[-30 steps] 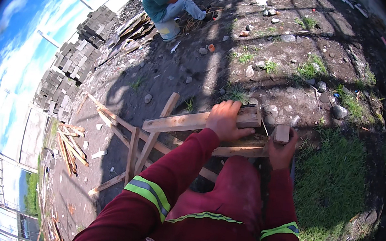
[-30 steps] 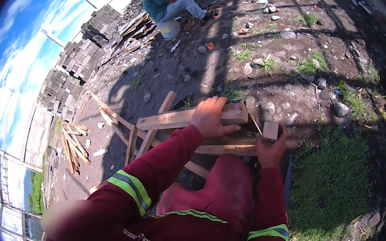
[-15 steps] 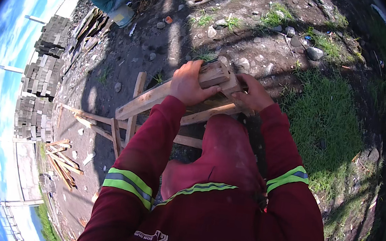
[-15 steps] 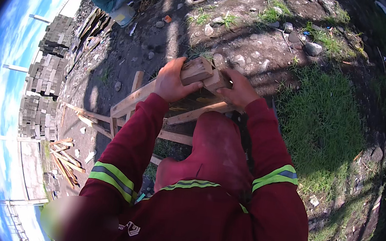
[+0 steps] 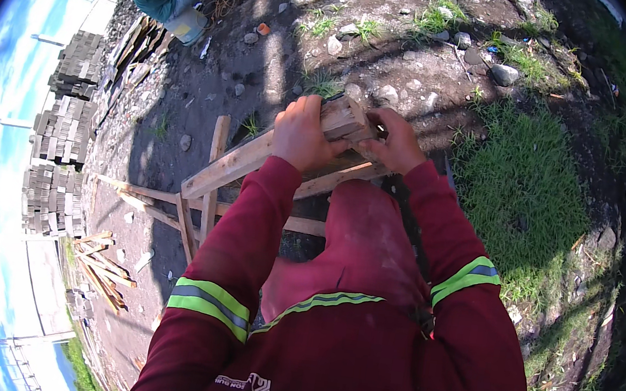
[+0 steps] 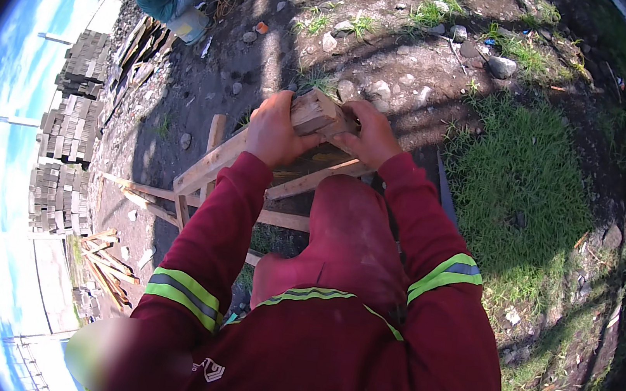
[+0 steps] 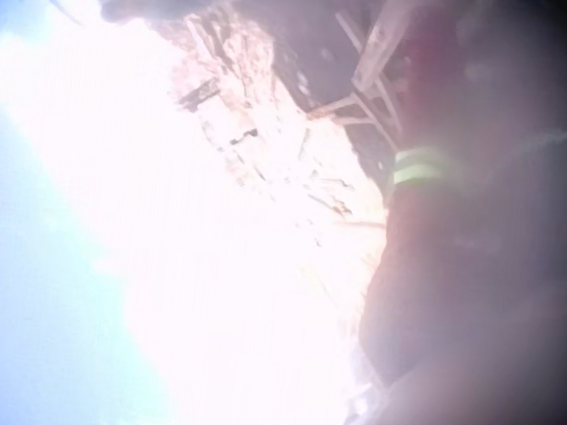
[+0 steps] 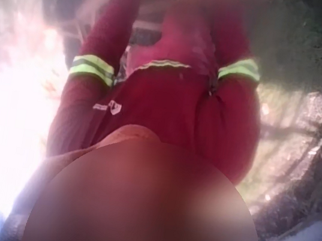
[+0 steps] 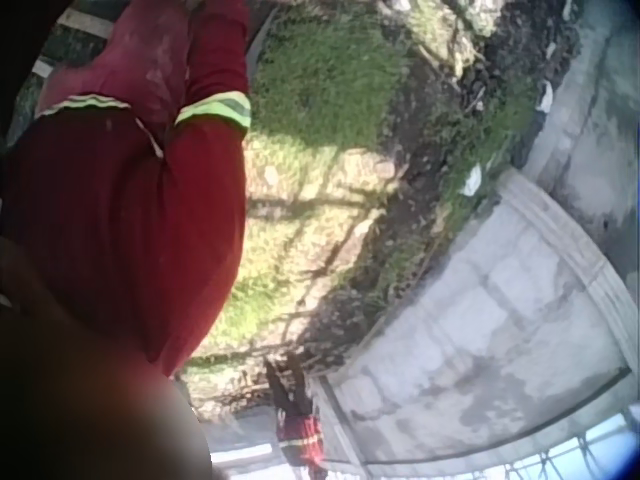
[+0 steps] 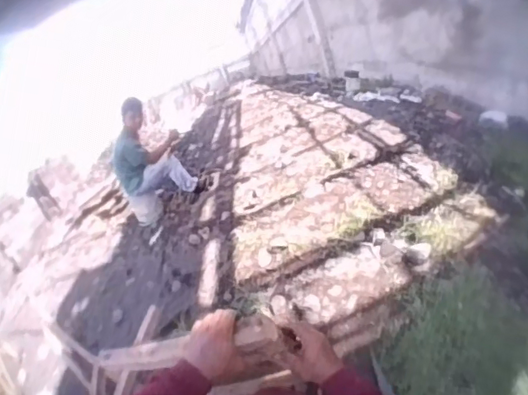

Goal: The person assembles a wooden frame by sawing a plank to length, then joining it to other pieces with nails. They use a hand saw to cut the wood and a hammer to drive nails into the joints.

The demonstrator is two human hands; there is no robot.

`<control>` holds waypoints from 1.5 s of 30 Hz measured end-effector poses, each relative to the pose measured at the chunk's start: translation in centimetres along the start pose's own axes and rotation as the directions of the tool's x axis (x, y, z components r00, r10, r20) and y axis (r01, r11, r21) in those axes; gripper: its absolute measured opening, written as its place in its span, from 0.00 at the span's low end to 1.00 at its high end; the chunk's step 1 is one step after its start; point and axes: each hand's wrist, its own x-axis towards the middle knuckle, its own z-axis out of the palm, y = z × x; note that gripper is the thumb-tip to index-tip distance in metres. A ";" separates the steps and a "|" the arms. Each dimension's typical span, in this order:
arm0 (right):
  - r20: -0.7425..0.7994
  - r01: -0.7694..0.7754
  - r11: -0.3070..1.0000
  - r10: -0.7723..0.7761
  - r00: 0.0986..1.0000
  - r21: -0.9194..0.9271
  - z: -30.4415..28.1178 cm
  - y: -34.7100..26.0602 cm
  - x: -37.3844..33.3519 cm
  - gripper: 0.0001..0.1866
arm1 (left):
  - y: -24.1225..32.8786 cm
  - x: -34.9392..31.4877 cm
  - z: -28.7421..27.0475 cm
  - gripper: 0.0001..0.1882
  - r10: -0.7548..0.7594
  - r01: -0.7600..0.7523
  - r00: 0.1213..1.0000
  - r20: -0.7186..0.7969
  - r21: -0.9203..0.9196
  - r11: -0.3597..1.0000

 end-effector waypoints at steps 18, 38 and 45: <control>-0.261 -0.411 0.812 0.538 0.801 0.415 0.3 4.9 -4.3 0.28 | 0.2 0.0 0.5 0.33 -0.018 0.021 0.998 -0.063 0.048 0.999; 0.214 -0.074 -0.202 0.948 0.236 0.977 10.4 19.5 -5.4 0.30 | -0.4 0.0 0.3 0.36 0.003 -0.003 1.000 -0.004 0.045 0.999; 0.246 -0.009 -0.247 0.957 0.155 0.969 10.6 17.9 -5.1 0.33 | -0.2 -0.4 0.1 0.37 0.044 -0.042 0.998 -0.054 0.038 0.998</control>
